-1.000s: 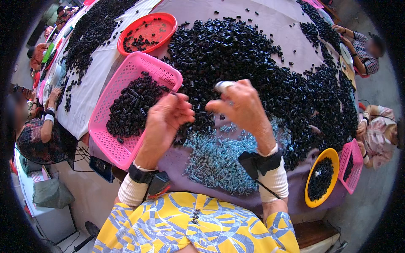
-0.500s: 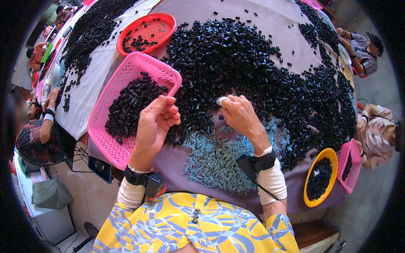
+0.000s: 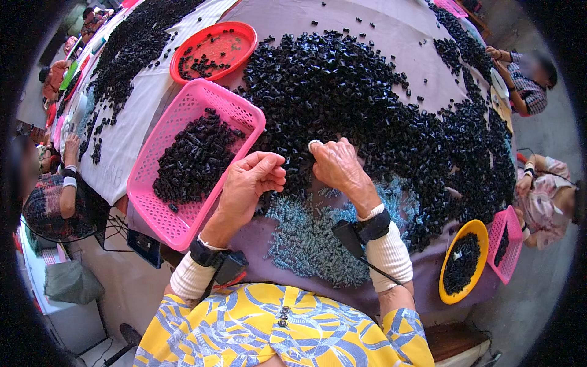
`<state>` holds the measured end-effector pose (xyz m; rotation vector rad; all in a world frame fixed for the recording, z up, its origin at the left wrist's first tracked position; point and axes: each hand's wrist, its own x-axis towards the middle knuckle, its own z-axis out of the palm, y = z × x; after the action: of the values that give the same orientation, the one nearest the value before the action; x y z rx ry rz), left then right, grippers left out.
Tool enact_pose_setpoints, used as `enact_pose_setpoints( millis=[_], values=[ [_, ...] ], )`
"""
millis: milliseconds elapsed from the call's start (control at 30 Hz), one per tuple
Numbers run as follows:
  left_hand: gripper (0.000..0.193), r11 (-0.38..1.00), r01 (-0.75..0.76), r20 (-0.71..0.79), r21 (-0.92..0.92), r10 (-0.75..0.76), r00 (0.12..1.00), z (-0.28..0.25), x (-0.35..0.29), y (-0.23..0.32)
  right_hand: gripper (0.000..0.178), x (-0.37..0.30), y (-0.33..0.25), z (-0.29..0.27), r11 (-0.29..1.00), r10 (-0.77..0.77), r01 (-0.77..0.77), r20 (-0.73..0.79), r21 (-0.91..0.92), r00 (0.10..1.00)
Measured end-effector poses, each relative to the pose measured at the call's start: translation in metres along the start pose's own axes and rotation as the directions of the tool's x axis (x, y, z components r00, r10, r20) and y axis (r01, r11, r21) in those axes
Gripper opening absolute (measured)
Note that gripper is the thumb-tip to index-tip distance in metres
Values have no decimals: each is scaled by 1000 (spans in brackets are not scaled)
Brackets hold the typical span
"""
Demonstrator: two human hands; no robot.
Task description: Assembling small black plastic components with light blue base pieces in a manufacturing setting.
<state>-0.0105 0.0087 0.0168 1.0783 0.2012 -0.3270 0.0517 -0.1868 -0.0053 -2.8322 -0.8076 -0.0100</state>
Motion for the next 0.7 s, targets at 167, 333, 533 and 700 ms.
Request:
enact_pose_setpoints(
  millis=[167,333,533,700],
  values=[
    [21,1000,-12,14,25,12,1000,2,2,-3,12,-12,7,-8,981,-7,44,-195,187,981],
    [19,998,-3,14,58,2,1000,10,9,-9,15,-22,0,-23,666,199,-46,-118,744,973],
    [26,988,-134,153,73,122,981,26,11,-10,17,-29,-7,-28,495,138,23,-105,869,985],
    [28,975,-177,176,137,152,973,27,10,-7,17,-33,-7,-28,501,134,20,-101,865,986]
  ],
)
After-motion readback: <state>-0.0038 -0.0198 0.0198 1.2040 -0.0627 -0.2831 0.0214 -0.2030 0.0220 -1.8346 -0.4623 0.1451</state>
